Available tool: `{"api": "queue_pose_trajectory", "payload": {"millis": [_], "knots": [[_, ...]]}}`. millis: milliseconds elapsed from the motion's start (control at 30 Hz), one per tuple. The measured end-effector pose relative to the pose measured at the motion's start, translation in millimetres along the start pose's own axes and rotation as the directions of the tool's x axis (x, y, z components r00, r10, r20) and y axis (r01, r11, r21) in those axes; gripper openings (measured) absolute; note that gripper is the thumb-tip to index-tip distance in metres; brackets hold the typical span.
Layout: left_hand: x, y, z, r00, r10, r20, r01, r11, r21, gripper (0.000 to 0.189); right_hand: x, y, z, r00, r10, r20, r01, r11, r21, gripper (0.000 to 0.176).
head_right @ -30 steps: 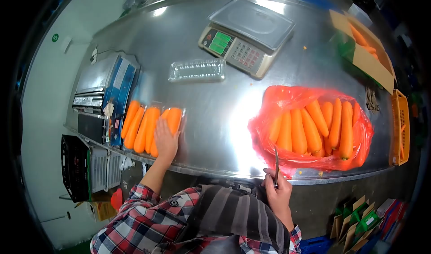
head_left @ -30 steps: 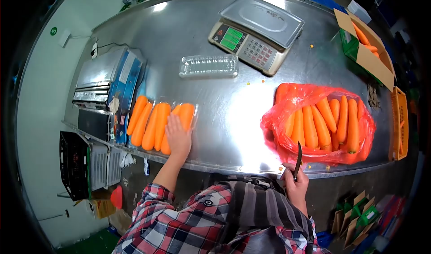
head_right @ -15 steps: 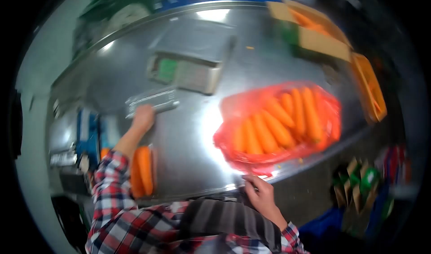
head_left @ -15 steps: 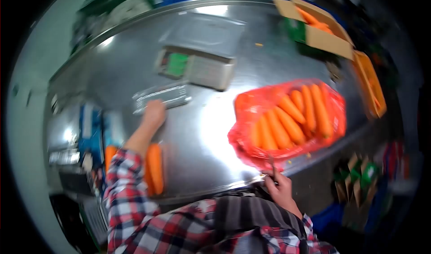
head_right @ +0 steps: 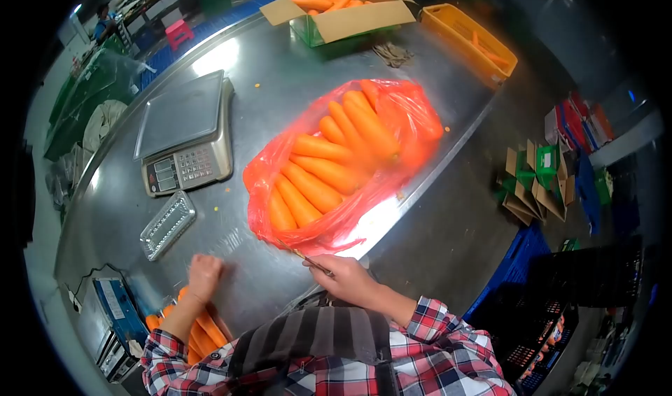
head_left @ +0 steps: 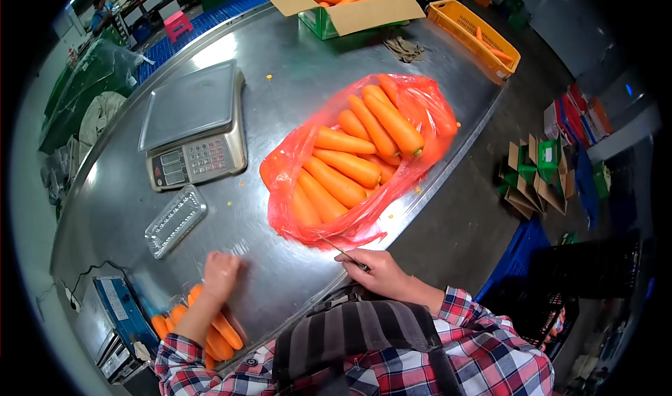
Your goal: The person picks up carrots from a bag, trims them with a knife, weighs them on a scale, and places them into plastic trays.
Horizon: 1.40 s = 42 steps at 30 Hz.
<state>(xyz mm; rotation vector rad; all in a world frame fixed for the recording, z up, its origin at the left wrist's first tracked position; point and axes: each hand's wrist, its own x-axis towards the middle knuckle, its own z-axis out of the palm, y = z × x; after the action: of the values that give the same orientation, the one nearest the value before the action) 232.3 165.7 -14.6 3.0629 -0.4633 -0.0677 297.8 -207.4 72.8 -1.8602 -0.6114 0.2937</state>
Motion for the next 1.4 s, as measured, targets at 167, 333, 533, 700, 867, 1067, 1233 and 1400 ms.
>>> {"api": "queue_pose_trajectory", "payload": {"millis": [167, 333, 533, 700, 867, 1067, 1233, 1400], "knots": [[21.7, 65.6, -46.8, 0.986, 0.043, -0.158, -0.051, 0.998, -0.045, 0.030, 7.4, 32.2, -58.8, 0.876, 0.020, -0.481, -0.155, 0.958, -0.242, 0.015], [69.9, 119.1, -62.7, 0.943, -0.118, -0.310, -0.003, 0.932, -0.362, 0.022, 70.7, 67.5, -131.0, 0.708, -0.084, -0.701, -0.235, 0.908, -0.346, 0.052], [121.4, 196.9, -82.1, 0.928, -0.287, -0.237, 0.019, 0.673, -0.739, 0.012, 105.1, 81.6, -152.1, 0.843, 0.172, -0.509, -0.271, 0.954, -0.126, 0.063], [155.8, 217.6, -83.3, 0.942, -0.269, 0.201, 0.190, -0.067, -0.979, 0.036, 63.0, 75.2, -156.1, 0.926, 0.368, -0.090, -0.137, 0.546, 0.826, 0.032], [195.1, 243.1, -84.2, 0.915, -0.393, 0.097, -0.120, -0.493, -0.862, 0.059, 27.2, 74.3, -112.2, 0.881, 0.248, 0.404, -0.466, 0.297, 0.833, 0.064], [169.9, 220.5, -107.1, 0.877, -0.466, 0.115, 0.086, -0.084, -0.993, 0.065, 47.9, 69.2, -131.4, 0.973, 0.215, 0.077, -0.227, 0.875, 0.427, 0.027], [148.7, 212.4, -115.9, 0.899, -0.384, 0.212, 0.324, 0.255, -0.911, 0.068, 65.4, 43.1, -127.6, 0.973, -0.218, 0.072, 0.211, 0.973, 0.095, 0.027], [137.7, 205.7, -120.5, 0.910, -0.390, 0.137, 0.308, 0.420, -0.853, 0.067, 68.5, 32.2, -119.8, 0.951, -0.288, 0.114, 0.300, 0.948, -0.106, 0.029]]}}
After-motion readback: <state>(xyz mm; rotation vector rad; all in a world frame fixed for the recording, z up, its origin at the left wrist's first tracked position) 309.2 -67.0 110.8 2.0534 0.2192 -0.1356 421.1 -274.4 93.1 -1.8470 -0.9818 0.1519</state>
